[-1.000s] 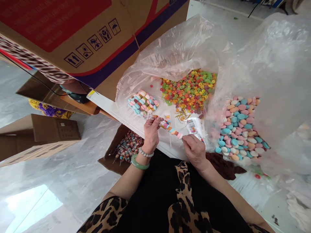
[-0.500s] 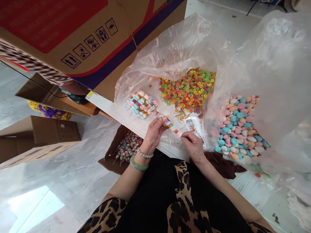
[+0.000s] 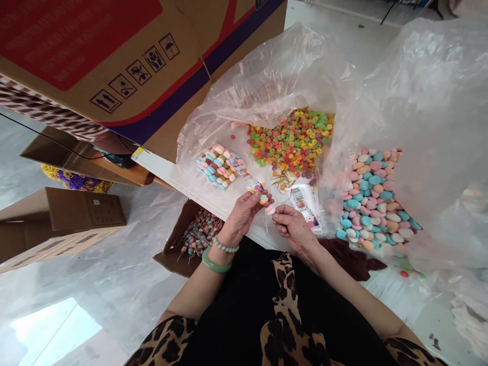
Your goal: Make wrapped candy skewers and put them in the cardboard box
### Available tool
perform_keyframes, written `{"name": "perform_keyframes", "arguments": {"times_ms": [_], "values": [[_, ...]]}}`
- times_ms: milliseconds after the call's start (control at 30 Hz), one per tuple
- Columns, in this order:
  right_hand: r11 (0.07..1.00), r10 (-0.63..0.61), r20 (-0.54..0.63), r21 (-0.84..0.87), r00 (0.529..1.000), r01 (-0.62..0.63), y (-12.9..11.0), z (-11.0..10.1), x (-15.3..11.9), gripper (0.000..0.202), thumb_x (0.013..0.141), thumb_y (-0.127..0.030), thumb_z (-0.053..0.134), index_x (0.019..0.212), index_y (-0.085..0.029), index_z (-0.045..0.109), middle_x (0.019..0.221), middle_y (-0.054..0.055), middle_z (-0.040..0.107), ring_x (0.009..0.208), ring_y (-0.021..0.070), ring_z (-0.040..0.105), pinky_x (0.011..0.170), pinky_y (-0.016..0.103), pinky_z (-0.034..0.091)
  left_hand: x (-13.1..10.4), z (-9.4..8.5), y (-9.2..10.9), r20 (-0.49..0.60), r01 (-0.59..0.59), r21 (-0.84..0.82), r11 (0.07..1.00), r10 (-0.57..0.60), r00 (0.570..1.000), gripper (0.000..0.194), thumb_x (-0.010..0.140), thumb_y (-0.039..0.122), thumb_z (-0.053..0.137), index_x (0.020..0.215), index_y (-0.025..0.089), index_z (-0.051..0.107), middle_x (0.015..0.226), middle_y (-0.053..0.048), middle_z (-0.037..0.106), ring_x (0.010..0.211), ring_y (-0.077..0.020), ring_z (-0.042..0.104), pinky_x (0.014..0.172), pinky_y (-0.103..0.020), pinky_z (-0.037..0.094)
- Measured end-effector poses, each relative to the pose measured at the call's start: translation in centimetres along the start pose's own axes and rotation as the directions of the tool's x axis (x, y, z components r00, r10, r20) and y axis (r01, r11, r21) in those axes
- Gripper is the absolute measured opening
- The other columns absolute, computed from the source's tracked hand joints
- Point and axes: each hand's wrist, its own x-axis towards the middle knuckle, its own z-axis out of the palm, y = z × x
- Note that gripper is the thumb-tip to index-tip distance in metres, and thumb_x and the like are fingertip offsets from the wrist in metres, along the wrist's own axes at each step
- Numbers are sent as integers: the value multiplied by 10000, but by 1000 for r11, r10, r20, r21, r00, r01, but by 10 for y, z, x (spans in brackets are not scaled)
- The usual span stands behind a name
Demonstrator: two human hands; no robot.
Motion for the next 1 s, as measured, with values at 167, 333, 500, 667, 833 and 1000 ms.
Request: {"name": "perform_keyframes", "arguments": {"times_ms": [167,333,500,667,833,1000], "values": [[976,-171,-46,-144,984,162,-1,3,-2,157,611,-272,697,669,-184,580,544,-49,549,406,43,329,410,208,154,8,-10,17,-35,92,-47,995,-94,995,535,808,634,596,873,110,686,970,-157,729,869,-273,716,819,-424,562],[947,-227,-26,-238,974,214,-1,3,0,126,634,-271,667,649,-196,568,537,-64,503,436,59,321,436,229,186,12,-5,13,-103,-20,-61,998,14,995,489,832,591,593,959,125,674,881,-111,719,826,-258,714,777,-420,569],[936,-237,-38,-276,971,218,1,10,2,117,659,-278,632,653,-208,539,539,-67,487,448,75,321,454,240,227,6,9,-5,-145,-224,36,974,227,963,359,778,495,706,818,143,645,849,-75,715,840,-225,709,788,-370,555],[680,-525,-5,-604,851,416,0,13,-3,118,762,-283,576,663,-226,546,605,-32,507,589,135,452,583,271,364,2,7,-6,-63,-135,95,986,141,988,394,805,515,672,901,133,686,795,-78,718,842,-208,704,811,-334,537],[356,-717,136,-772,684,527,-3,3,-3,145,872,-275,506,750,-239,577,742,9,600,698,166,535,681,293,410,10,-18,20,35,-50,-32,998,51,998,351,737,433,772,960,178,680,949,-65,724,903,-203,696,885,-377,537],[173,-735,271,-812,622,558,-2,0,0,185,916,-221,453,813,-233,606,759,28,598,721,172,551,672,285,406,18,-17,39,11,-42,-101,994,43,999,444,781,526,700,1036,163,674,1006,-113,720,1010,-270,686,869,-411,556]]}}
